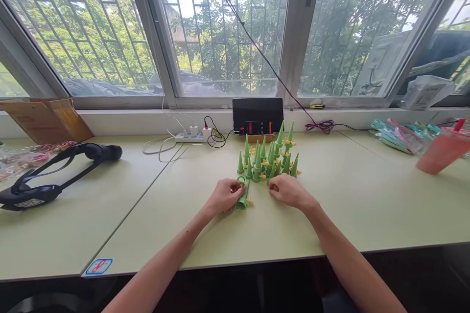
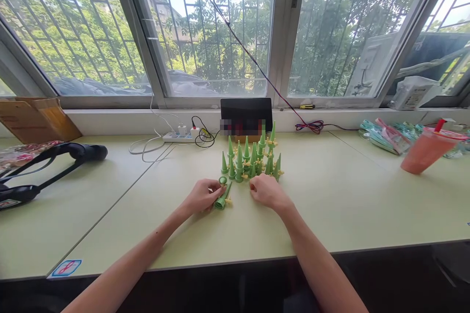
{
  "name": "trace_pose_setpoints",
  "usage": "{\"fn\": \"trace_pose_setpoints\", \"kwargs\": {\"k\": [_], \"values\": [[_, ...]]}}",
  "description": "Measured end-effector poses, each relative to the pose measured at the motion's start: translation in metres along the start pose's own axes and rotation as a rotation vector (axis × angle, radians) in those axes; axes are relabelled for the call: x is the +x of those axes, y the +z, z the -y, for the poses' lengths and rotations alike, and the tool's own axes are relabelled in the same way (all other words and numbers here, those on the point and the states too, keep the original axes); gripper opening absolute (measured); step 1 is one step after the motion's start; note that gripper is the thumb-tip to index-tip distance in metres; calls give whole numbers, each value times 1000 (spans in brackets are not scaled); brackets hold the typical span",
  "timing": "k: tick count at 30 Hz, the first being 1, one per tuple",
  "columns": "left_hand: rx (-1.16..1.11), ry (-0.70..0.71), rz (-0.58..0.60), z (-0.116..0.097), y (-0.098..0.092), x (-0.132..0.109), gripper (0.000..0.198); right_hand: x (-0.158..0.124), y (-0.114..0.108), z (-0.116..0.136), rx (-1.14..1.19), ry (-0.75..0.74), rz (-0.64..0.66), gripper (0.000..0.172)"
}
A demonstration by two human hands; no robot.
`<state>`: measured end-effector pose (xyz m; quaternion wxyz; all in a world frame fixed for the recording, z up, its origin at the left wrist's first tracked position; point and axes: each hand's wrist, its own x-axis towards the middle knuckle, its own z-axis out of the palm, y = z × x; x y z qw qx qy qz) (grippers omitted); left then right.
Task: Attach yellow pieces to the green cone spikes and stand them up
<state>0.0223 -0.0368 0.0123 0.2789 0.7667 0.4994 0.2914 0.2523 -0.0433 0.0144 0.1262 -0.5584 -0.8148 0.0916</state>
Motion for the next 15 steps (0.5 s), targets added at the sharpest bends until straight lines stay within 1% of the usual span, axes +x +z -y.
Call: {"fn": "trace_pose_setpoints", "kwargs": {"k": [2, 4, 8, 10, 15], "values": [[9, -8, 8, 1, -2, 1, 41, 0, 0, 2, 38, -24, 0, 15], [31, -4, -8, 4, -2, 2, 41, -1, 0, 4, 68, -50, 1, 15], [115, 39, -152, 11, 1, 4, 35, -1, 3, 5, 117, -114, -16, 14], [140, 56, -198, 13, 4, 3, 29, -1, 4, 6, 141, -147, -31, 13], [158, 131, -199, 15, 7, 5, 23, -1, 7, 8, 174, -187, -34, 12]]}}
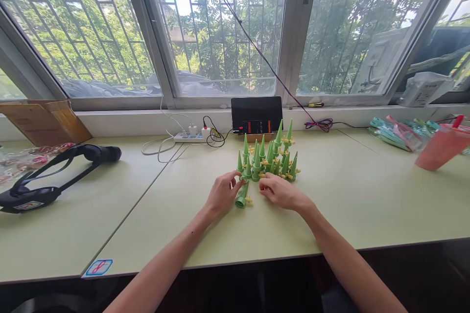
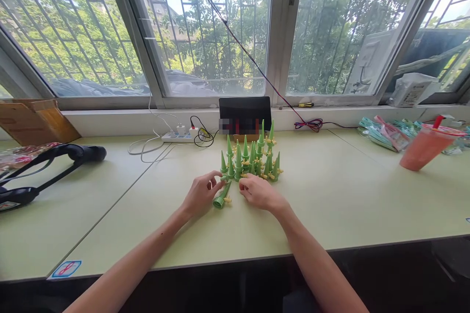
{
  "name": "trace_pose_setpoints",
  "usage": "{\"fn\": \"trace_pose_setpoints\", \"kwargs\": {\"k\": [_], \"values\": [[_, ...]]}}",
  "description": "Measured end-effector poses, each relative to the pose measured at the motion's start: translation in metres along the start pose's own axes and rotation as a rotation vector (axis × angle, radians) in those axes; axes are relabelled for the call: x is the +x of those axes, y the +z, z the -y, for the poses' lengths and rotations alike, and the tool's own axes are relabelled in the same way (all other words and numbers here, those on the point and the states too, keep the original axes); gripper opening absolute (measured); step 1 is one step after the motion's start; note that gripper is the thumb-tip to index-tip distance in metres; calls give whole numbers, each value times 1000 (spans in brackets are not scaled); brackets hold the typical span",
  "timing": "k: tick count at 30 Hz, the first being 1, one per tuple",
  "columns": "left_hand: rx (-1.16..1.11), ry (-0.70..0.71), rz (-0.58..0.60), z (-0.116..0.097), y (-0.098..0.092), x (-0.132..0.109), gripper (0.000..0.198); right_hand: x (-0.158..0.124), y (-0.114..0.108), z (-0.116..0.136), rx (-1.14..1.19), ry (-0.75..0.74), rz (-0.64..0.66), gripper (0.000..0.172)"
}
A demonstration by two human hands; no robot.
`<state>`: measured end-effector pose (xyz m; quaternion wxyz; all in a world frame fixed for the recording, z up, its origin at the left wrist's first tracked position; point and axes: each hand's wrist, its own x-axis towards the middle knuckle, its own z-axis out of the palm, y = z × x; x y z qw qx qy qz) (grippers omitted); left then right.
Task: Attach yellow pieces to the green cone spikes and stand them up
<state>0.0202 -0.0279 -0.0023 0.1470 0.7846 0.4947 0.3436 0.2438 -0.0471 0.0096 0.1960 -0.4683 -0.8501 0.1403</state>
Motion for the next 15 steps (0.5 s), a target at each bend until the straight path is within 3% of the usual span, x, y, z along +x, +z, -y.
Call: {"fn": "trace_pose_setpoints", "kwargs": {"k": [7, 11, 15], "values": [[65, 88, -125, 2, 2, 7, 24, -2, 0, 3, -1, 8, 60, 12], [103, 66, -206, 5, 3, 12, 23, -1, 2, 2, 18, 4, 59, 12], [104, 21, -206, 12, 6, 17, 23, 1, 3, 2, 34, 21, 75, 12]]}}
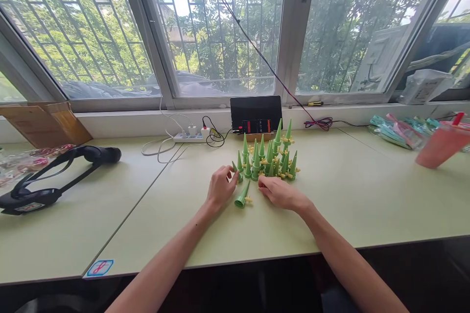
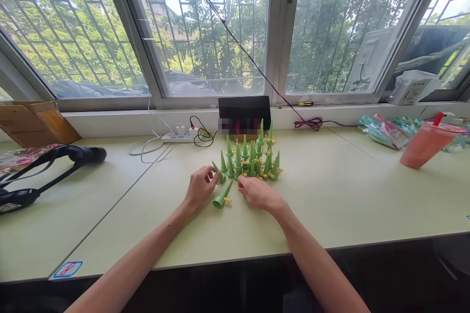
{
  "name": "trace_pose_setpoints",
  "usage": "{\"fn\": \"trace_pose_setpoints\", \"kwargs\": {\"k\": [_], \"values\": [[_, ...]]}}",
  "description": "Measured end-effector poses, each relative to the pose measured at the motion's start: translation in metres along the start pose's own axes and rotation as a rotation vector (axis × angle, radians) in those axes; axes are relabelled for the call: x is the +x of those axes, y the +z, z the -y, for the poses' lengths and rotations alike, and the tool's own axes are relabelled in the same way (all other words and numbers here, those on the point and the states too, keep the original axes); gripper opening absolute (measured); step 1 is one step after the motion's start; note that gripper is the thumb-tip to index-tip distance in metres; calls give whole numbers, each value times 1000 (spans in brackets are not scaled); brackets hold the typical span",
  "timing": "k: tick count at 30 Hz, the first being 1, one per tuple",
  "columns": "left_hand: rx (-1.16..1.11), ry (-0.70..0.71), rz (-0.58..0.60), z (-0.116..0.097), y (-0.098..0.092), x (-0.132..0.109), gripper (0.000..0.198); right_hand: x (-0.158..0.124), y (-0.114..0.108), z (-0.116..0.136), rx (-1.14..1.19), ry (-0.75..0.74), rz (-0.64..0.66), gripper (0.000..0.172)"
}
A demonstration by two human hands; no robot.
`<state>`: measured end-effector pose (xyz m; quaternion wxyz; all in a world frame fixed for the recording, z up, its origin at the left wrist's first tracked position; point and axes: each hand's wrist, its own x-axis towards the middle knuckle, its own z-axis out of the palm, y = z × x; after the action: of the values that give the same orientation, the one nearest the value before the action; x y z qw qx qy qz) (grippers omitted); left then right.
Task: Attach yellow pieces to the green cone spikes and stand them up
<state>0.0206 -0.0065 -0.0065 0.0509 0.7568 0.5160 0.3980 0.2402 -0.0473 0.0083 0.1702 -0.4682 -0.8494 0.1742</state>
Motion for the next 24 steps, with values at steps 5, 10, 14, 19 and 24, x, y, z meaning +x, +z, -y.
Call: {"fn": "trace_pose_setpoints", "kwargs": {"k": [5, 10, 14, 19, 24], "values": [[-77, -68, 31, 4, 5, 3, 30, 1, -1, 3, -30, 20, 4, 15], [-110, -104, -3, -4, -7, 2, 33, 1, -1, 4, -26, 28, 5, 20], [-131, -42, -55, -11, -20, -4, 32, 3, -2, 6, 4, 3, -45, 23], [-109, 99, 242, -13, -24, -11, 34, 3, -3, 10, 51, -33, -129, 17], [-59, 128, 404, -11, -20, -13, 30, 2, -2, 10, 53, -58, -198, 14]]}}
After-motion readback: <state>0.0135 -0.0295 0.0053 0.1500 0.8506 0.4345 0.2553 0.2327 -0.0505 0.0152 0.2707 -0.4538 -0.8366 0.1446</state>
